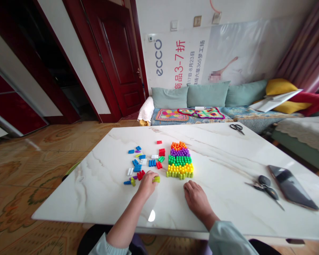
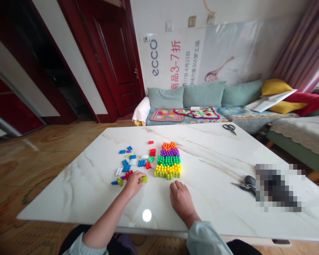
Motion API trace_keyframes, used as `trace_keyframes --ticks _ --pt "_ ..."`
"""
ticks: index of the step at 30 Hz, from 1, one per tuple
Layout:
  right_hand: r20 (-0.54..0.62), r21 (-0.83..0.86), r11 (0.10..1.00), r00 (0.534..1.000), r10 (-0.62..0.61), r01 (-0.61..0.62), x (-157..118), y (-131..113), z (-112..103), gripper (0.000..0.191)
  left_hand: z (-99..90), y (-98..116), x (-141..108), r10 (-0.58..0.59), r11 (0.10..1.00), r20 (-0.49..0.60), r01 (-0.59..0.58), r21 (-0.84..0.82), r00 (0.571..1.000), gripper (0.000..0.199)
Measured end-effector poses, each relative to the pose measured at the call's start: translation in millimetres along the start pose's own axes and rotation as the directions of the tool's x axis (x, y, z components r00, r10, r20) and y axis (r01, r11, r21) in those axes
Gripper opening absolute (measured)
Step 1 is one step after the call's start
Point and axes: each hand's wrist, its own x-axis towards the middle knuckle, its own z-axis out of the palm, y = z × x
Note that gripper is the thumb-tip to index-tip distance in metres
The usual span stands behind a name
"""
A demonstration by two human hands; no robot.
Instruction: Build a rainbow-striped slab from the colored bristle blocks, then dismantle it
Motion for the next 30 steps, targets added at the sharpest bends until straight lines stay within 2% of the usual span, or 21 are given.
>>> trace_keyframes --ticks 8,12,19,24,30 --pt "0.021 0.007 1.000 1.000 0.022 -0.022 0 0 1 0.015 1.2 13 -15 0.051 0.999 -0.095 -0.051 0.005 0.994 0.026" --pt "0.014 0.009 1.000 1.000 0.019 -0.020 0 0 2 0.015 5.3 10 -11 0.046 0.998 -0.132 -0.050 -0.030 0.990 0.024" --pt "0.012 0.016 1.000 1.000 0.023 -0.023 0 0 1 0.015 8.3 14 18 0.062 0.996 -0.047 -0.065 -0.061 0.997 0.015" --pt "0.032 0.012 1.000 0.999 0.028 -0.028 0 1 2 0.014 14.3 20 30 0.068 0.996 0.002 -0.068 -0.050 0.998 0.027" --pt "0.041 0.000 0.999 0.999 0.032 -0.032 0 2 3 0.014 23.3 19 30 0.046 0.997 -0.013 -0.046 -0.057 0.999 0.035"
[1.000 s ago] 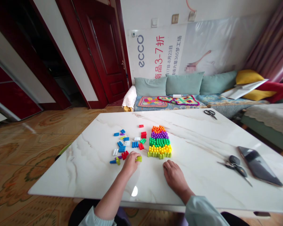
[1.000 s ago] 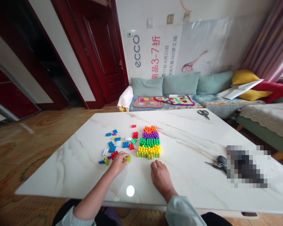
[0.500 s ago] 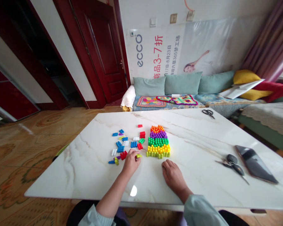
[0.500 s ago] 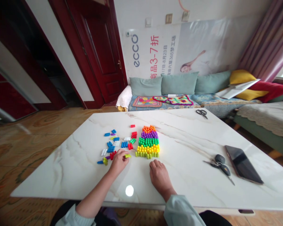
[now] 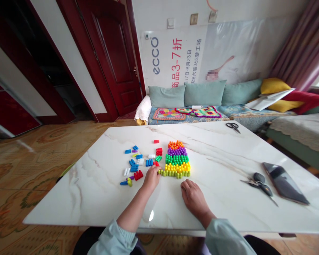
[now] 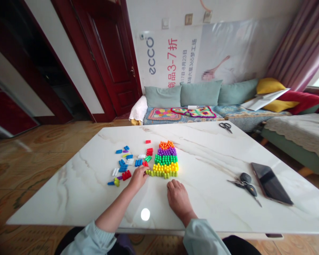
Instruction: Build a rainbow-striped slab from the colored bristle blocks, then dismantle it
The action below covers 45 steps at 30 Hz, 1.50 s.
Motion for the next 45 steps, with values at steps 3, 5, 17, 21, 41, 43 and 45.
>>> trace_keyframes --ticks 3,5,17,21,41,43,45 --pt "-0.007 0.003 1.000 1.000 -0.002 0.002 -1 0 0 0.014 4.6 -2 0 -0.005 1.000 -0.016 0.004 -0.019 1.000 0.036" --pt "-0.012 0.002 1.000 1.000 -0.006 0.006 -1 0 0 0.014 7.5 -3 0 -0.005 0.999 -0.028 0.004 -0.034 1.000 0.038" --pt "-0.015 -0.003 1.000 1.000 -0.013 0.013 1 1 2 0.014 15.2 -8 -7 0.034 0.993 -0.097 -0.044 -0.105 0.995 0.045" --pt "-0.011 0.007 1.000 1.000 -0.007 0.007 0 2 2 0.014 -1.8 0 -23 0.061 0.996 -0.168 -0.072 -0.061 0.984 0.046" --pt "-0.041 -0.003 1.000 0.999 -0.022 0.022 0 0 0 0.014 -26.8 -21 -92 0.075 0.994 -0.278 -0.093 -0.049 0.958 0.024" --pt "-0.043 0.001 1.000 0.999 -0.021 0.021 0 0 0 0.014 -12.7 0 -86 0.103 0.985 -0.194 -0.127 -0.118 0.976 0.024" --pt "-0.039 0.002 1.000 0.999 -0.021 0.021 0 1 0 0.014 0.1 16 -76 0.100 0.978 -0.167 -0.128 -0.166 0.981 0.024"
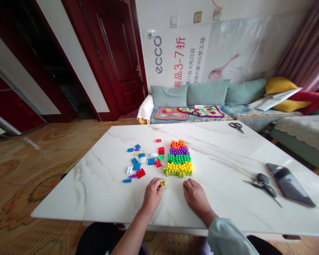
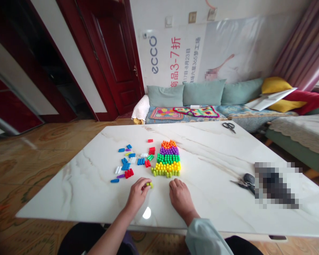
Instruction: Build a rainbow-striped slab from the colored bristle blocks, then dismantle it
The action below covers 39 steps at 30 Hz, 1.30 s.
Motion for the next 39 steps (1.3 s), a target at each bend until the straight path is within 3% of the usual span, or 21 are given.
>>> trace_keyframes --ticks 5,8,11,13,16,19,28,34,39 --pt "0.013 -0.014 1.000 1.000 0.005 -0.005 -1 0 1 0.014 27.7 12 24 -0.012 0.999 -0.021 0.011 -0.052 1.000 0.028" --pt "0.017 -0.019 1.000 1.000 0.010 -0.009 0 0 2 0.014 32.6 15 25 -0.029 0.998 -0.116 0.023 -0.057 0.993 0.029" --pt "0.015 -0.017 1.000 1.000 0.009 -0.009 0 0 1 0.013 31.3 16 17 -0.037 0.999 -0.161 0.036 -0.012 0.986 0.015" --pt "0.014 -0.015 1.000 1.000 0.008 -0.007 0 0 0 0.014 30.4 15 10 -0.022 1.000 -0.093 0.023 0.014 0.995 0.008" --pt "0.011 -0.006 1.000 1.000 0.005 -0.005 1 -1 -1 0.014 32.4 15 4 0.008 0.999 0.002 -0.009 0.050 1.000 0.015" --pt "0.001 0.004 1.000 1.000 0.003 -0.003 0 0 0 0.014 35.7 16 5 0.025 0.994 0.055 -0.031 0.109 0.998 0.026" --pt "0.030 -0.005 1.000 0.999 0.014 -0.013 0 -1 1 0.014 29.7 29 8 0.097 0.979 0.201 -0.130 0.158 0.975 0.030" --pt "0.011 -0.009 1.000 1.000 0.002 -0.002 1 -1 0 0.015 26.0 36 9 0.102 0.978 0.240 -0.142 0.156 0.966 0.027" --pt "0.003 -0.008 1.000 1.000 -0.005 0.005 0 -1 0 0.014 21.0 29 2 0.090 0.988 0.257 -0.118 0.096 0.962 0.029"
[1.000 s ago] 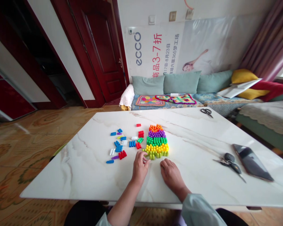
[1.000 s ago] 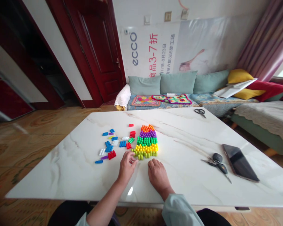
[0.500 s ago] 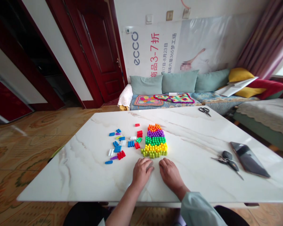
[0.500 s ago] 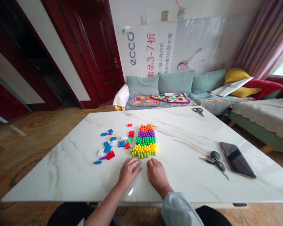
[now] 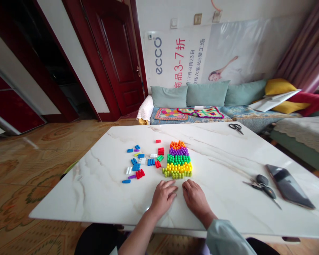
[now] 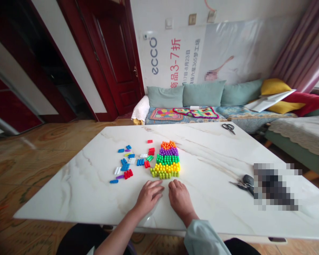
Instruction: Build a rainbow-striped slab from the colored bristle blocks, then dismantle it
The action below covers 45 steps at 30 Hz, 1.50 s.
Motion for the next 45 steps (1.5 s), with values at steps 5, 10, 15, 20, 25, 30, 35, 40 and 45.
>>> trace_keyframes --ticks 5,10,15,20,25,30,35,40,45 --pt "-0.009 -0.007 1.000 1.000 -0.006 0.005 0 1 0 0.015 -7.0 -22 -22 -0.033 0.999 -0.102 0.029 -0.036 0.994 0.032" --pt "-0.011 -0.001 1.000 1.000 -0.008 0.008 0 2 0 0.014 -26.2 -58 -32 -0.112 0.958 -0.388 0.204 0.203 0.915 0.042" --pt "-0.010 0.002 1.000 1.000 -0.005 0.005 0 2 0 0.014 -36.3 -87 -29 -0.142 0.919 -0.448 0.286 0.272 0.882 0.049" --pt "-0.024 0.004 1.000 1.000 -0.012 0.012 0 2 0 0.014 -37.4 -79 -29 -0.085 0.940 -0.340 0.188 0.284 0.937 0.040" --pt "-0.011 0.007 1.000 1.000 -0.009 0.009 0 2 0 0.014 -42.2 -74 -26 -0.067 0.958 -0.329 0.153 0.242 0.942 0.032" --pt "0.004 0.008 1.000 1.000 -0.004 0.004 0 2 1 0.014 -41.9 -86 -11 -0.068 0.978 -0.291 0.121 0.169 0.954 0.038" --pt "0.004 -0.004 1.000 1.000 -0.001 0.001 -1 3 1 0.014 -46.0 -98 11 -0.074 0.977 -0.278 0.126 0.171 0.958 0.040" --pt "0.005 -0.003 1.000 1.000 0.008 -0.008 -1 2 0 0.014 -54.7 -107 37 -0.151 0.949 -0.259 0.214 0.232 0.954 0.037" --pt "0.013 0.004 1.000 1.000 0.010 -0.010 -1 2 1 0.014 -56.0 -103 65 -0.286 0.886 -0.168 0.327 0.329 0.944 0.039"
